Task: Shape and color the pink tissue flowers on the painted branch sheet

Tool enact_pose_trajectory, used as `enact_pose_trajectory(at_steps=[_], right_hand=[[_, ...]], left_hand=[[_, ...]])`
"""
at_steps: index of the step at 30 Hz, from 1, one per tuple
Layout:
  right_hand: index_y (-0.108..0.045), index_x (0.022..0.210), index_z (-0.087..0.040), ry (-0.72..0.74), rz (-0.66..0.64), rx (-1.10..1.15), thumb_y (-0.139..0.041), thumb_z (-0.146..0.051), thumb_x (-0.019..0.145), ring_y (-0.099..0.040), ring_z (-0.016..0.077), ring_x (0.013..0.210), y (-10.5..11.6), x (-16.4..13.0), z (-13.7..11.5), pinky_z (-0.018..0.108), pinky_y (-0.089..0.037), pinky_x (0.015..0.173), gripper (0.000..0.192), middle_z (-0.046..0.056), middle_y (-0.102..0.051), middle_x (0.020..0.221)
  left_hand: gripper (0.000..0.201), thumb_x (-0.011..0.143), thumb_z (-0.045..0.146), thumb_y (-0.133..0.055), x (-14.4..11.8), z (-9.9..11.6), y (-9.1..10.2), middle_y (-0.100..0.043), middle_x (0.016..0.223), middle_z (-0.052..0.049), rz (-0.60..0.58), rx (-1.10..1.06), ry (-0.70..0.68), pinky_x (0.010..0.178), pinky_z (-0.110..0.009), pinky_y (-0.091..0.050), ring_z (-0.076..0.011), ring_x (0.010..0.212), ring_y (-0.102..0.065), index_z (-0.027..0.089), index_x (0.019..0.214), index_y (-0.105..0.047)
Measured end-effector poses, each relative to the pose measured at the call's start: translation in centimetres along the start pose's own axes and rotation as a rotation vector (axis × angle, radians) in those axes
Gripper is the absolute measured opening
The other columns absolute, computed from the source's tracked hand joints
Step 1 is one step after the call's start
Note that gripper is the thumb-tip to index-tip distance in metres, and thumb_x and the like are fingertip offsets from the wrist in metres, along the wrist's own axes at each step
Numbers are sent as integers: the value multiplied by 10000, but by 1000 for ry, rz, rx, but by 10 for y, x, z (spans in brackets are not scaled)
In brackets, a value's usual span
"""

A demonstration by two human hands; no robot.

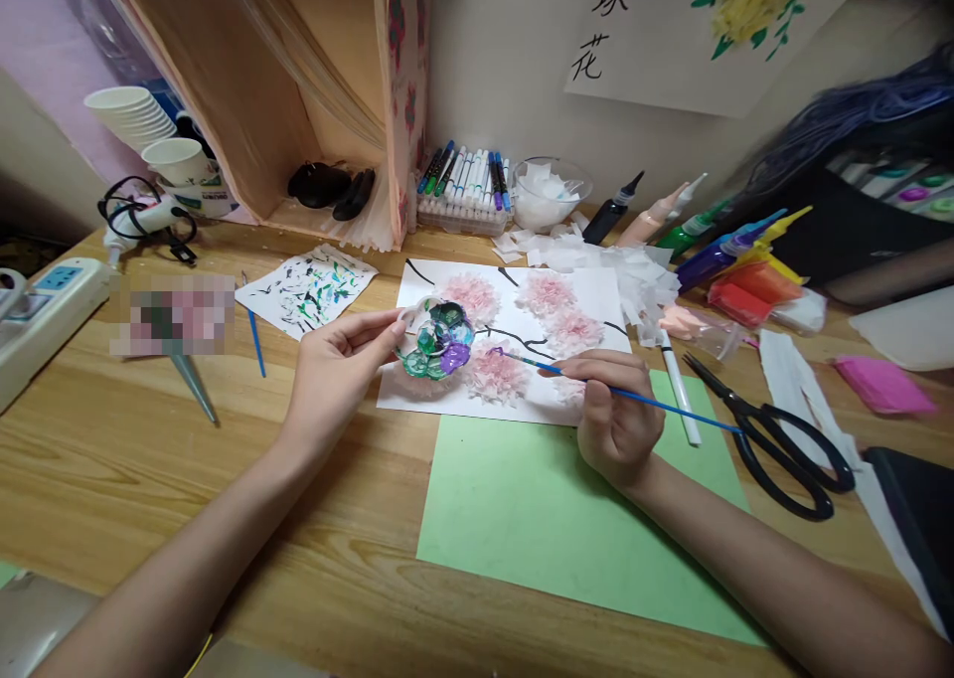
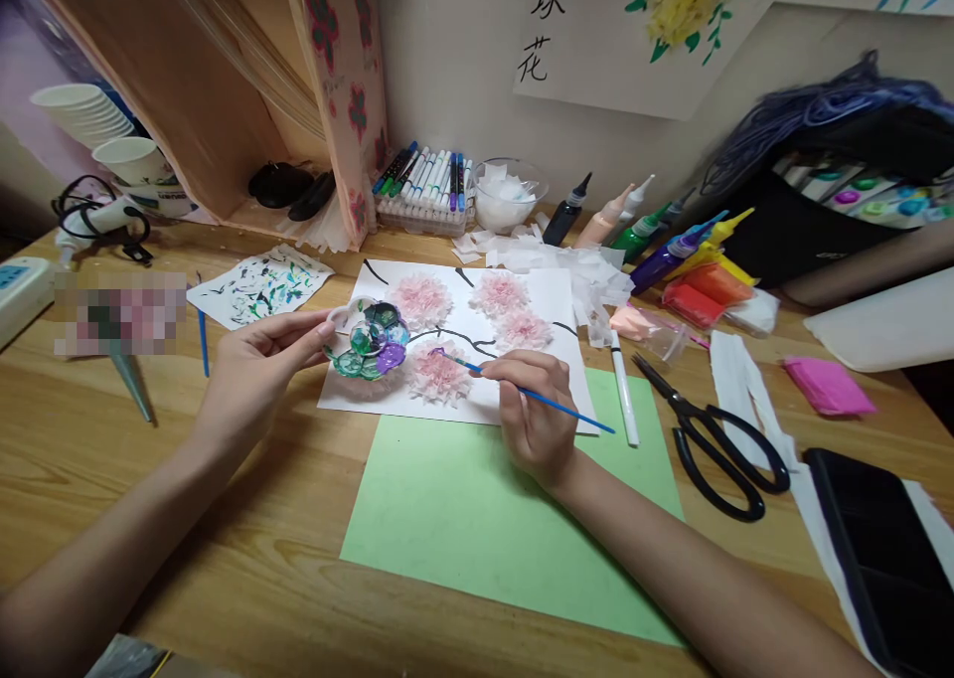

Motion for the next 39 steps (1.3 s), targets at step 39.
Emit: enact_pose_trajectory(at_steps=[39], right_hand=[[-612,971,-230,6,-6,-50,-476,-167,914,-639,187,804,0,2,-2,345,-477,734,160,20,-685,806]], left_hand=[[336,686,391,-792,1,1,2,-762,956,-52,8,4,-31,751,-248,-604,-165,837,-715,190,953,-755]])
Point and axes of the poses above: each hand's wrist, its own x-axis towards the middle knuckle, its own y-axis out of the back of the hand, z = x × y, the point moved 7 cm from there along x, towards the middle knuckle
